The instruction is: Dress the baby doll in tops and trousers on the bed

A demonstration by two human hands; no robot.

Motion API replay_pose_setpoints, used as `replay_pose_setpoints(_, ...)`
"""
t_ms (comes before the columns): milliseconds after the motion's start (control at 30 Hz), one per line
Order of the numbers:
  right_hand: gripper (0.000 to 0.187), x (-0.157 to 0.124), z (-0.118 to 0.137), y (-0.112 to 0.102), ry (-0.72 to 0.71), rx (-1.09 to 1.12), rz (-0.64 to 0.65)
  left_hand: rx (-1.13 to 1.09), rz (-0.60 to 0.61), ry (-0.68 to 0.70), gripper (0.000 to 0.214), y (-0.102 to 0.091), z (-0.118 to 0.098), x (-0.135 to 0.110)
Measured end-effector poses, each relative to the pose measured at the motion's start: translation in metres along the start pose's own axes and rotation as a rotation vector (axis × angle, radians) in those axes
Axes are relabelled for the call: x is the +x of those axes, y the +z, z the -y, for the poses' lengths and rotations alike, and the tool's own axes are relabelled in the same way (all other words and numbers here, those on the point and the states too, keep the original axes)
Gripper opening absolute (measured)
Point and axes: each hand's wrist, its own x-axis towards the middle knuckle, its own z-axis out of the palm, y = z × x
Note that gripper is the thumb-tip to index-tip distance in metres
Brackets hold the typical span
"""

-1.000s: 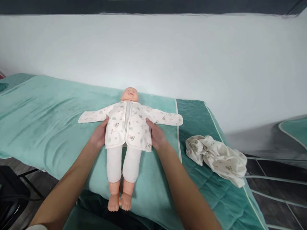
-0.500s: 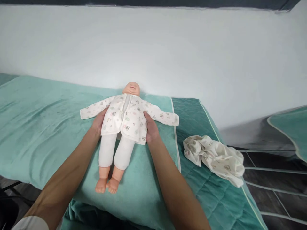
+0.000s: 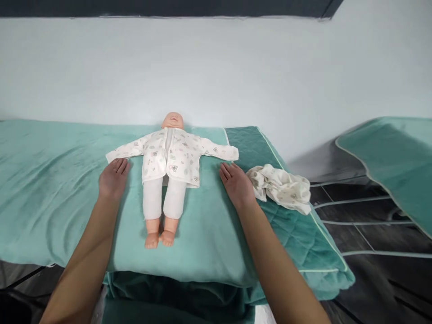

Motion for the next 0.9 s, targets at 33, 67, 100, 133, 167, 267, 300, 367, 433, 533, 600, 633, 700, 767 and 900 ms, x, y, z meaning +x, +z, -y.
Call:
replay_pose_setpoints(33, 0.037, -0.014, 0.0, -0.008, -0.098, -0.141, -0.017, 0.038, 0.0, 0.057, 0.016, -0.004, 0.0, -0.008)
replay_pose_setpoints(67, 0.046, -0.028, 0.002, -0.017, -0.22, -0.319, -0.027, 0.085, 0.012, 0.104, 0.018, -0.007, 0.0, -0.016)
replay_pose_setpoints(100, 0.052, -0.04, 0.006, -0.027, -0.358, -0.528, -0.03, 0.146, 0.03, 0.144, 0.019, -0.01, 0.001, -0.025)
replay_pose_setpoints(133, 0.054, -0.05, 0.011, -0.039, -0.506, -0.763, -0.033, 0.226, 0.056, 0.18, 0.02, -0.012, 0.001, -0.035)
replay_pose_setpoints(167, 0.054, -0.056, 0.018, -0.053, -0.652, -1.014, -0.042, 0.326, 0.093, 0.216, 0.019, -0.013, 0.001, -0.045)
replay_pose_setpoints(267, 0.056, -0.057, 0.043, -0.098, -0.826, -1.536, -0.229, 0.656, 0.273, 0.379, 0.018, -0.013, 0.0, -0.073)
replay_pose_setpoints(300, 0.053, -0.054, 0.051, -0.112, -0.759, -1.591, -0.298, 0.736, 0.348, 0.454, 0.02, -0.011, -0.001, -0.08)
replay_pose_setpoints(367, 0.037, -0.046, 0.065, -0.13, -0.548, -1.628, -0.329, 0.827, 0.5, 0.594, 0.026, -0.002, -0.001, -0.092)
replay_pose_setpoints(433, 0.02, -0.044, 0.077, -0.131, -0.445, -1.658, -0.308, 0.892, 0.634, 0.673, 0.036, 0.011, 0.0, -0.098)
replay_pose_setpoints(533, 0.017, -0.058, 0.096, -0.102, -0.397, -1.666, -0.267, 1.053, 0.701, 0.723, 0.047, 0.035, 0.003, -0.099)
replay_pose_setpoints(600, 0.018, -0.074, 0.107, -0.071, -0.408, -1.587, -0.157, 1.136, 0.649, 0.763, 0.039, 0.046, 0.004, -0.096)
replay_pose_setpoints(633, 0.022, -0.082, 0.112, -0.056, -0.411, -1.513, -0.094, 1.149, 0.609, 0.779, 0.031, 0.05, 0.004, -0.093)
replay_pose_setpoints(700, 0.032, -0.095, 0.119, -0.026, -0.333, -1.308, 0.024, 1.126, 0.536, 0.796, 0.016, 0.053, 0.003, -0.085)
replay_pose_setpoints(767, 0.034, -0.102, 0.123, -0.004, -0.314, -1.247, 0.063, 1.094, 0.516, 0.798, 0.011, 0.051, 0.001, -0.079)
replay_pose_setpoints(900, 0.021, -0.1, 0.105, 0.027, -0.508, -1.639, 0.011, 1.199, 0.581, 0.823, 0.036, 0.046, 0.001, -0.078)
